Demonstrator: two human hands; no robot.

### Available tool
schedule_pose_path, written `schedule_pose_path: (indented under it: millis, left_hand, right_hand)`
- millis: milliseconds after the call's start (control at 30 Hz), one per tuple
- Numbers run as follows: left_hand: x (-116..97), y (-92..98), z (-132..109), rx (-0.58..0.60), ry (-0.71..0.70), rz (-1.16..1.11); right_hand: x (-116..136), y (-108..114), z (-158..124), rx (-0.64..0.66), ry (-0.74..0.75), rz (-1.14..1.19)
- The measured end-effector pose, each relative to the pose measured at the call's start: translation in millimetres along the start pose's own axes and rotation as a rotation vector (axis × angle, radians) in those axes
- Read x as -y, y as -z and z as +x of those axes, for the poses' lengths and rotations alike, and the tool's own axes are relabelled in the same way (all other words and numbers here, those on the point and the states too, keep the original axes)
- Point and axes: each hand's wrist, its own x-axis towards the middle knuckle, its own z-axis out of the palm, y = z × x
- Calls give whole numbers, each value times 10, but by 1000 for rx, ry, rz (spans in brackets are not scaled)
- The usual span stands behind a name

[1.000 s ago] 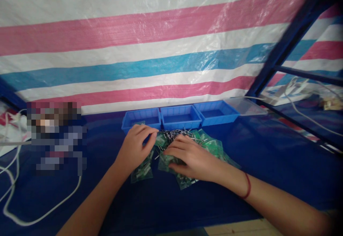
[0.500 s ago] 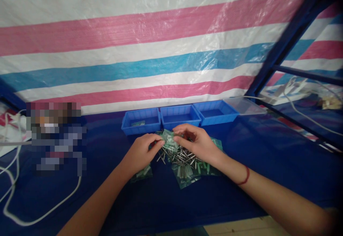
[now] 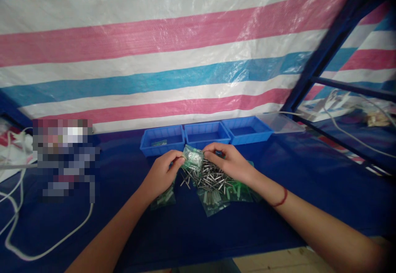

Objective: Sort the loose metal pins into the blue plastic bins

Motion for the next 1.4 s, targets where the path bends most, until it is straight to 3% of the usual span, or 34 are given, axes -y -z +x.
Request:
schedule_pose_path:
  millis: [267, 533, 867, 1033, 1133, 1300, 1400]
  left_hand:
    - [-46, -32, -22, 20, 58, -105]
    - [-38, -21, -38, -122, 117, -233]
    - [3, -86, -33, -187, 79, -195]
    - [2, -111, -31, -181, 53, -162]
    - [39, -32, -5, -306, 46, -57]
    - [247, 167, 100, -728, 135, -179]
    - [354, 240, 153, -789, 141, -86]
  right_hand:
    - [79, 21, -60, -109, 217, -268]
    - [75, 8, -82, -134, 103, 54]
    - [42, -63, -41, -149, 5, 372]
    - [21, -93, -53, -134, 19, 386]
    - [50, -84, -78, -137, 71, 323]
    - [92, -61, -125, -143, 213, 49]
    - [115, -81, -156, -111, 329, -55]
